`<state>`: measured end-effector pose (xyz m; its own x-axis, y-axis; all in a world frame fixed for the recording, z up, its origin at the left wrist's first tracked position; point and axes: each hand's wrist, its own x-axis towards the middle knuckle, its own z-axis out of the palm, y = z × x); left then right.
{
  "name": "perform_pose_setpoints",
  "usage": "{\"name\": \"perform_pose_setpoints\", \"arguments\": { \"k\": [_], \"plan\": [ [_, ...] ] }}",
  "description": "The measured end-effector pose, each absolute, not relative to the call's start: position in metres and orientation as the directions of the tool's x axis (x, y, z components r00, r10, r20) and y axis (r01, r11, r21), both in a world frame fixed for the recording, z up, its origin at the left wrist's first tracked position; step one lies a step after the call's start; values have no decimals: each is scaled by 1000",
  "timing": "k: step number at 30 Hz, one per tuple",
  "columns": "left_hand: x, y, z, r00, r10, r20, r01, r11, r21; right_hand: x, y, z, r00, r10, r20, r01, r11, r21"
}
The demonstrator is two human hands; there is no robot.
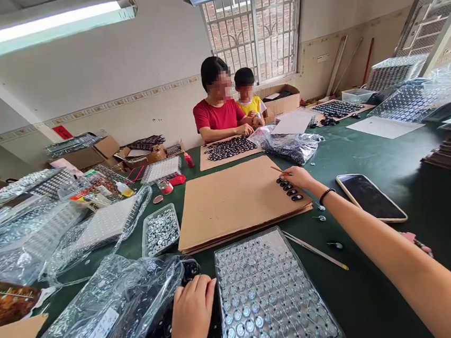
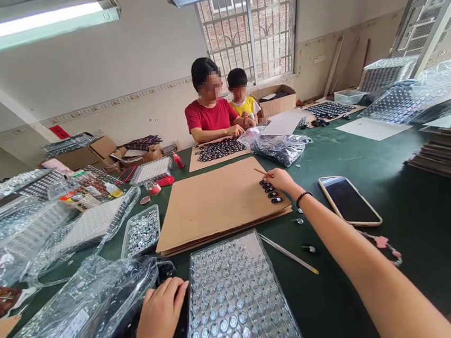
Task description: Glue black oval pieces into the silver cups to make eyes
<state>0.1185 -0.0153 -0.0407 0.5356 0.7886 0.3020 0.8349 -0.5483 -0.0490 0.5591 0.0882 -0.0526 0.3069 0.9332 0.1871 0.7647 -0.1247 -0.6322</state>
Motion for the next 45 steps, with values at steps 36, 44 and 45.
{"name": "perform_pose_setpoints", "arguments": {
  "k": [36, 44, 45],
  "plan": [
    [104, -9, -34, 283, 785, 551, 833, -486, 264, 550, 47, -61, 294, 885, 360, 844, -64, -533],
    [103, -10, -35, 298, 768, 566, 831, -501, 242, 554, 56, -66, 256, 903, 345, 854, -44, -518],
    [103, -10, -35, 303, 761, 574, 831, -506, 233, 555, 57, -65, 262, 901, 345, 853, -50, -519]
  ]
}}
